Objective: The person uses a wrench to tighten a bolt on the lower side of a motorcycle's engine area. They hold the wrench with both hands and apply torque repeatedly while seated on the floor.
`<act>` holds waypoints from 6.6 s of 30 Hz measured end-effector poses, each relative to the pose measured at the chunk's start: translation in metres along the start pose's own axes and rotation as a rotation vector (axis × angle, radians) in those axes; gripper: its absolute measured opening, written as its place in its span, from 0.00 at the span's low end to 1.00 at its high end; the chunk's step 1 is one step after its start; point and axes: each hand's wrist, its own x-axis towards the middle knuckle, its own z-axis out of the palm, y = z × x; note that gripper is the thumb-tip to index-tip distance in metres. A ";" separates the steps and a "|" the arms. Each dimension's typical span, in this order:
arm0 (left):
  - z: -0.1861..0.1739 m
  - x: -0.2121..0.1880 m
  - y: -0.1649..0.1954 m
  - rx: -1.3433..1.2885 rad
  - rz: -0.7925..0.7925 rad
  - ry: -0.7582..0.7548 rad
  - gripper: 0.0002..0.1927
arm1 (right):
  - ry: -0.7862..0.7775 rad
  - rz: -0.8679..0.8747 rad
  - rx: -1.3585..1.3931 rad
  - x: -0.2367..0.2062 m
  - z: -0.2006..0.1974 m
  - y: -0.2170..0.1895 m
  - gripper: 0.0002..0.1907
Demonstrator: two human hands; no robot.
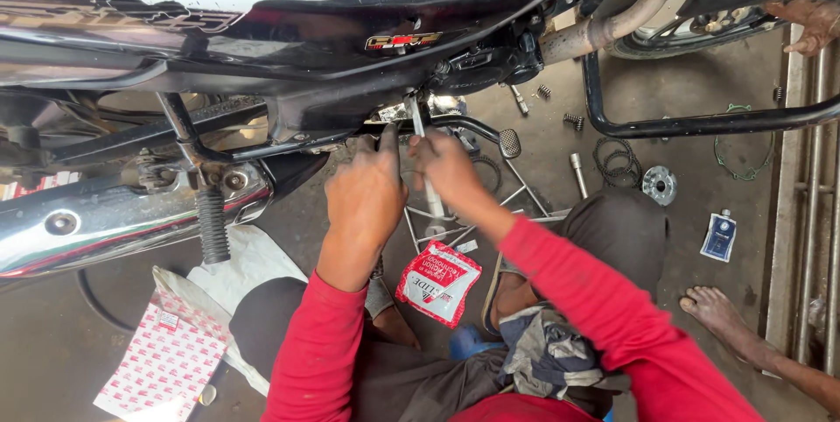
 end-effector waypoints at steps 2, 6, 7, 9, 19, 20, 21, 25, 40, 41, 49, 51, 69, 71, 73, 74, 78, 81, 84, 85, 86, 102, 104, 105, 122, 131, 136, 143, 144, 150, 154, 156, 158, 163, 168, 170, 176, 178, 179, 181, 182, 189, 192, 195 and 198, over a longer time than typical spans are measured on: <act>0.001 0.001 -0.001 -0.003 0.007 -0.001 0.37 | -0.095 0.025 -0.104 0.006 -0.030 -0.020 0.11; 0.004 0.001 -0.003 -0.007 0.004 -0.009 0.36 | -0.271 0.147 -0.226 0.030 -0.073 -0.061 0.14; 0.005 0.001 -0.004 -0.015 -0.001 -0.002 0.36 | -0.317 0.161 -0.251 0.037 -0.079 -0.068 0.16; 0.007 0.001 -0.004 -0.018 -0.004 -0.003 0.35 | -0.363 0.165 -0.332 0.046 -0.086 -0.076 0.17; 0.001 0.003 -0.002 -0.092 -0.015 -0.016 0.31 | -0.104 0.202 0.001 -0.003 -0.004 -0.030 0.12; 0.000 0.002 -0.002 -0.090 -0.019 -0.015 0.31 | -0.129 0.195 0.054 -0.004 -0.002 -0.032 0.13; 0.000 0.002 -0.001 -0.089 -0.023 -0.015 0.31 | -0.156 0.196 0.043 -0.003 -0.003 -0.036 0.13; 0.002 0.003 -0.001 -0.055 0.003 0.027 0.32 | -0.226 0.246 -0.179 -0.001 -0.040 -0.062 0.13; 0.000 0.002 0.002 -0.059 -0.004 0.024 0.31 | -0.367 0.284 -0.554 0.029 -0.086 -0.131 0.15; 0.000 0.002 0.002 -0.057 -0.012 0.009 0.31 | -0.369 0.301 -0.561 0.032 -0.087 -0.132 0.16; 0.000 0.001 0.003 -0.074 -0.002 0.011 0.33 | -0.329 0.326 -0.528 0.025 -0.087 -0.127 0.14; -0.001 0.001 0.003 -0.064 0.009 0.028 0.32 | -0.260 0.312 -0.343 0.008 -0.072 -0.110 0.12; 0.001 0.001 -0.001 -0.065 -0.029 -0.013 0.26 | -0.429 0.316 -0.172 0.021 -0.083 -0.093 0.13; 0.000 0.001 0.000 -0.073 -0.025 -0.001 0.28 | -0.496 0.388 -0.223 0.035 -0.089 -0.103 0.15; 0.000 0.000 0.000 -0.071 -0.014 0.021 0.31 | -0.554 0.424 -0.267 0.044 -0.092 -0.114 0.16; 0.000 0.000 0.000 -0.068 -0.009 0.024 0.32 | -0.580 0.428 -0.286 0.046 -0.092 -0.120 0.16; -0.002 -0.002 0.001 -0.062 0.017 0.059 0.32 | -0.644 0.445 -0.356 0.041 -0.092 -0.142 0.17; -0.002 -0.003 0.001 -0.068 0.016 0.052 0.30 | -0.561 0.473 -0.397 0.037 -0.091 -0.145 0.16; -0.002 -0.005 0.002 -0.066 0.016 0.042 0.29 | -0.547 0.458 -0.373 0.041 -0.096 -0.137 0.17; -0.003 -0.005 0.002 -0.061 0.017 0.042 0.30 | -0.546 0.453 -0.365 0.042 -0.097 -0.132 0.17; -0.002 -0.005 0.002 -0.065 0.016 0.042 0.29 | -0.544 0.449 -0.356 0.043 -0.100 -0.127 0.17; 0.001 0.000 -0.004 -0.092 -0.014 0.010 0.32 | 0.011 0.087 0.193 0.007 0.005 0.018 0.11; 0.001 -0.001 -0.003 -0.094 -0.019 0.011 0.33 | -0.076 0.144 0.157 0.003 -0.017 -0.003 0.11; 0.001 -0.001 -0.002 -0.094 -0.020 0.020 0.33 | -0.119 0.170 0.142 0.004 -0.026 -0.015 0.11; 0.002 -0.001 -0.005 -0.099 -0.040 0.001 0.28 | 0.199 0.012 0.340 0.011 0.043 0.043 0.13; 0.000 -0.001 -0.004 -0.064 -0.025 0.009 0.31 | -0.169 -0.097 -0.164 0.014 -0.039 -0.007 0.09; -0.003 -0.004 -0.003 -0.054 -0.017 0.002 0.34 | -0.496 0.348 -0.322 0.039 -0.087 -0.091 0.16; -0.008 -0.005 0.003 -0.058 -0.046 -0.030 0.33 | -0.546 0.276 -0.406 0.027 -0.092 -0.130 0.17; -0.009 -0.005 0.004 -0.055 -0.045 -0.030 0.33 | -0.552 0.287 -0.400 0.024 -0.093 -0.131 0.18; -0.010 -0.008 0.007 -0.002 -0.027 -0.020 0.37 | -0.535 0.326 -0.421 0.037 -0.095 -0.115 0.17; -0.009 -0.009 0.007 0.015 -0.012 -0.003 0.37 | -0.549 0.329 -0.431 0.053 -0.106 -0.094 0.14; -0.008 -0.009 0.006 0.020 0.001 0.007 0.37 | -0.473 0.319 -0.315 0.051 -0.101 -0.077 0.11; -0.007 -0.008 0.006 0.025 0.001 -0.009 0.37 | -0.300 0.323 -0.092 0.034 -0.074 -0.045 0.06; -0.007 -0.007 -0.001 -0.016 0.019 0.027 0.34 | 0.347 -0.345 -0.122 0.015 0.042 0.048 0.07; -0.006 -0.005 -0.002 -0.020 -0.041 -0.026 0.35 | 0.190 -0.064 -0.009 0.010 0.024 0.034 0.09; -0.006 -0.005 0.000 -0.011 -0.067 -0.045 0.35 | 0.050 0.084 -0.032 0.007 -0.005 0.005 0.09; -0.007 -0.006 0.001 -0.024 -0.033 0.012 0.35 | -0.385 0.325 -0.289 0.046 -0.078 -0.048 0.14; -0.007 -0.007 0.000 -0.037 -0.022 0.032 0.36 | -0.407 0.345 -0.255 0.053 -0.078 -0.037 0.11; -0.006 -0.007 0.000 -0.027 -0.029 0.005 0.36 | -0.373 0.355 -0.150 0.052 -0.068 -0.025 0.09; -0.005 -0.006 0.000 -0.017 -0.048 -0.035 0.36 | -0.106 0.199 -0.166 0.040 -0.041 0.001 0.07; -0.005 -0.005 -0.001 -0.017 -0.062 -0.051 0.36 | 0.122 0.022 -0.276 0.028 -0.015 0.018 0.10; -0.008 -0.007 -0.003 -0.047 -0.031 0.014 0.34 | 0.176 -0.016 0.257 0.016 0.038 0.042 0.08; -0.008 -0.004 -0.003 -0.015 -0.089 -0.076 0.34 | 0.016 0.096 0.028 0.012 -0.004 0.015 0.09; -0.008 -0.006 -0.001 -0.017 -0.061 -0.021 0.33 | -0.262 0.277 -0.110 0.018 -0.044 -0.028 0.10; -0.009 -0.008 -0.001 -0.005 -0.065 -0.033 0.34 | -0.534 0.425 -0.141 0.038 -0.070 -0.080 0.12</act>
